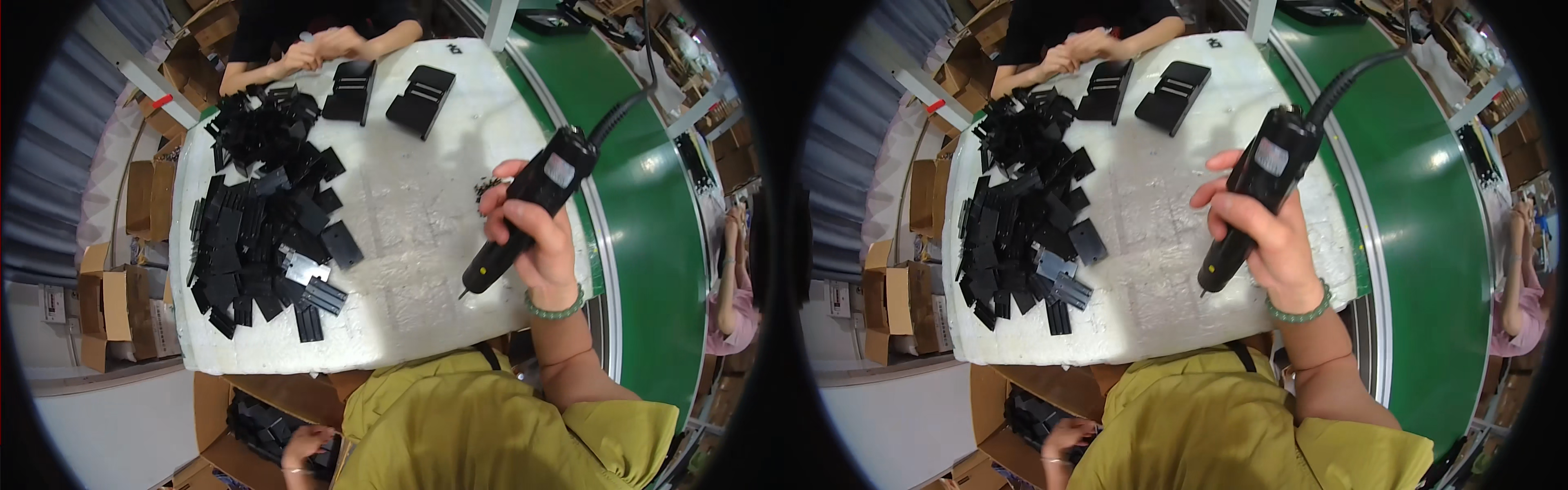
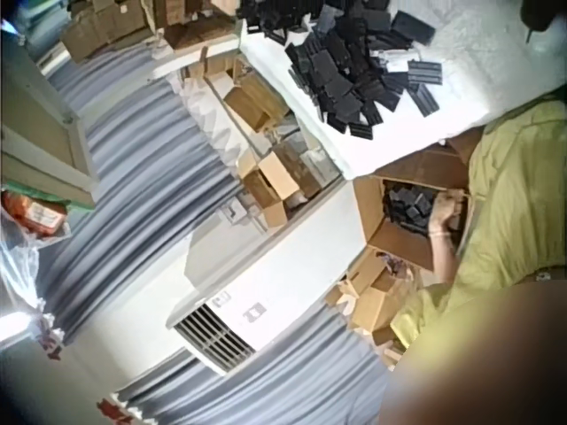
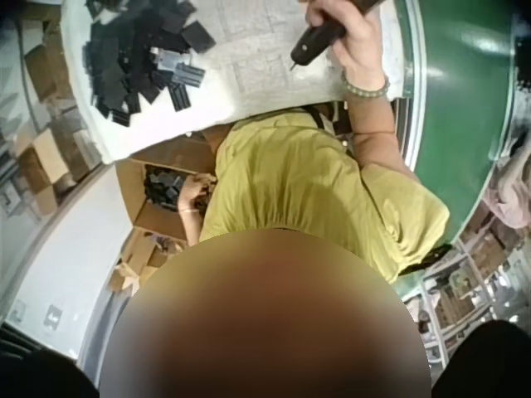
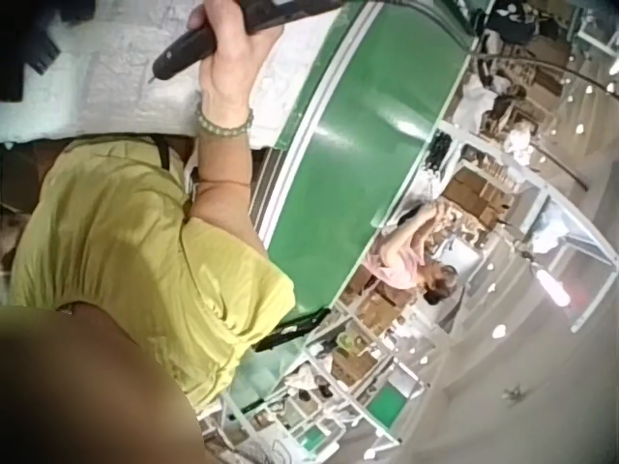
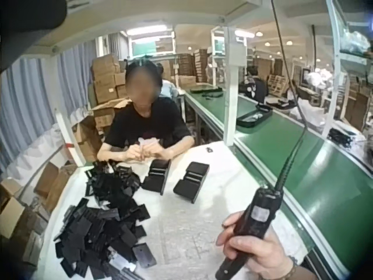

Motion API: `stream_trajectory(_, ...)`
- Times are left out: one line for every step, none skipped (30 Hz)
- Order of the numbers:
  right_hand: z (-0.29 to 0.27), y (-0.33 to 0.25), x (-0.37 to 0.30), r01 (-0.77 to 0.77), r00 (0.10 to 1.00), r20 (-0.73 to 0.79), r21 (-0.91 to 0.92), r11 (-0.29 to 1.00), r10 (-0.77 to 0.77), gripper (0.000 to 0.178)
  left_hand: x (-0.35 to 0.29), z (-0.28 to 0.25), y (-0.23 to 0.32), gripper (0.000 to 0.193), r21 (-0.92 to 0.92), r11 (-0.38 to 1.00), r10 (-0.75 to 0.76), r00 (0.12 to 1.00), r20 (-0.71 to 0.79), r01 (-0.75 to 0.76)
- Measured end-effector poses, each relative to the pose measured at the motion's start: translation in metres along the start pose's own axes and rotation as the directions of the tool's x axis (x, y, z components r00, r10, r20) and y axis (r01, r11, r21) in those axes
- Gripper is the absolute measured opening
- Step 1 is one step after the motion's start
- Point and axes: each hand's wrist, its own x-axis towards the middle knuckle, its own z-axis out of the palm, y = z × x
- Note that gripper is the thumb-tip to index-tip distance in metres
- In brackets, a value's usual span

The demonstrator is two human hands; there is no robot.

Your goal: Assembling plastic components by using an electric screwdriver to secure plates to housings.

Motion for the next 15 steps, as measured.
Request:
stream_trajectory(0.002, -0.004, -0.005, 0.017, 1.0, 0.027, -0.022, 1.0, -0.016, 0.035, -0.055, -0.007, 0.065, 0.029, 0.176, 0.984, 0.006, 0.999, -0.037, 0.001)
stream_trajectory(0.005, -0.006, -0.01, 0.036, 0.997, 0.069, -0.051, 0.998, -0.032, 0.036, -0.108, -0.012, 0.115, 0.029, 0.39, 0.886, 0.266, 0.964, 0.014, -0.25)
stream_trajectory(0.006, -0.006, -0.015, 0.068, 0.993, 0.105, -0.097, 0.993, -0.057, 0.036, -0.141, -0.012, 0.153, 0.026, 0.375, 0.784, 0.51, 0.858, 0.067, -0.495)
stream_trajectory(0.003, -0.007, -0.021, 0.099, 0.988, 0.13, -0.144, 0.985, -0.08, 0.036, -0.161, -0.006, 0.189, 0.021, 0.229, 0.624, 0.762, 0.646, 0.03, -0.747)
stream_trajectory(-0.003, -0.002, -0.026, 0.092, 0.99, 0.115, -0.131, 0.987, -0.077, 0.037, -0.169, -0.012, 0.226, 0.024, 0.271, 0.41, 0.877, 0.458, 0.147, -0.871)
stream_trajectory(-0.011, -0.002, -0.029, 0.154, 0.982, 0.132, -0.164, 0.974, -0.133, 0.038, -0.168, -0.008, 0.259, 0.024, 0.237, 0.187, 0.961, 0.228, 0.158, -0.953)
stream_trajectory(-0.011, 0.0, -0.034, 0.15, 0.983, 0.131, -0.172, 0.974, -0.129, 0.038, -0.167, -0.005, 0.302, 0.021, 0.396, 0.039, 0.972, 0.127, 0.199, -0.917)
stream_trajectory(-0.01, 0.003, -0.037, 0.144, 0.985, 0.125, -0.184, 0.972, -0.122, 0.039, -0.145, 0.011, 0.348, 0.016, 0.341, -0.072, 0.985, -0.014, 0.17, -0.937)
stream_trajectory(-0.008, 0.004, -0.04, 0.212, 0.968, 0.177, -0.175, 0.962, -0.181, 0.039, -0.135, 0.02, 0.386, 0.017, 0.485, -0.123, 0.977, -0.021, 0.211, -0.866)
stream_trajectory(-0.008, 0.008, -0.043, 0.213, 0.967, 0.176, -0.148, 0.966, -0.186, 0.04, -0.131, 0.039, 0.42, 0.024, 0.457, 0.081, 0.973, 0.17, 0.158, -0.886)
stream_trajectory(-0.003, 0.007, -0.046, 0.249, 0.955, 0.208, -0.169, 0.954, -0.212, 0.041, -0.1, 0.046, 0.447, 0.034, 0.582, -0.206, 0.976, -0.121, 0.183, -0.787)
stream_trajectory(-0.004, 0.009, -0.047, 0.284, 0.944, 0.228, -0.198, 0.938, -0.238, 0.041, -0.071, 0.059, 0.479, 0.053, 0.656, -0.132, 0.991, -0.076, 0.114, -0.743)
stream_trajectory(-0.005, 0.009, -0.051, 0.319, 0.93, 0.26, -0.219, 0.922, -0.259, 0.044, -0.042, 0.073, 0.506, 0.064, 0.776, -0.045, 0.996, -0.089, -0.014, -0.63)
stream_trajectory(-0.008, 0.01, -0.053, 0.323, 0.923, 0.28, -0.186, 0.928, -0.265, 0.044, -0.018, 0.083, 0.528, 0.075, 0.86, 0.054, 0.985, -0.116, -0.131, -0.507)
stream_trajectory(-0.01, 0.01, -0.056, 0.304, 0.935, 0.253, -0.216, 0.928, -0.248, 0.044, -0.011, 0.089, 0.544, 0.075, 0.855, 0.053, 0.984, -0.117, -0.132, -0.516)
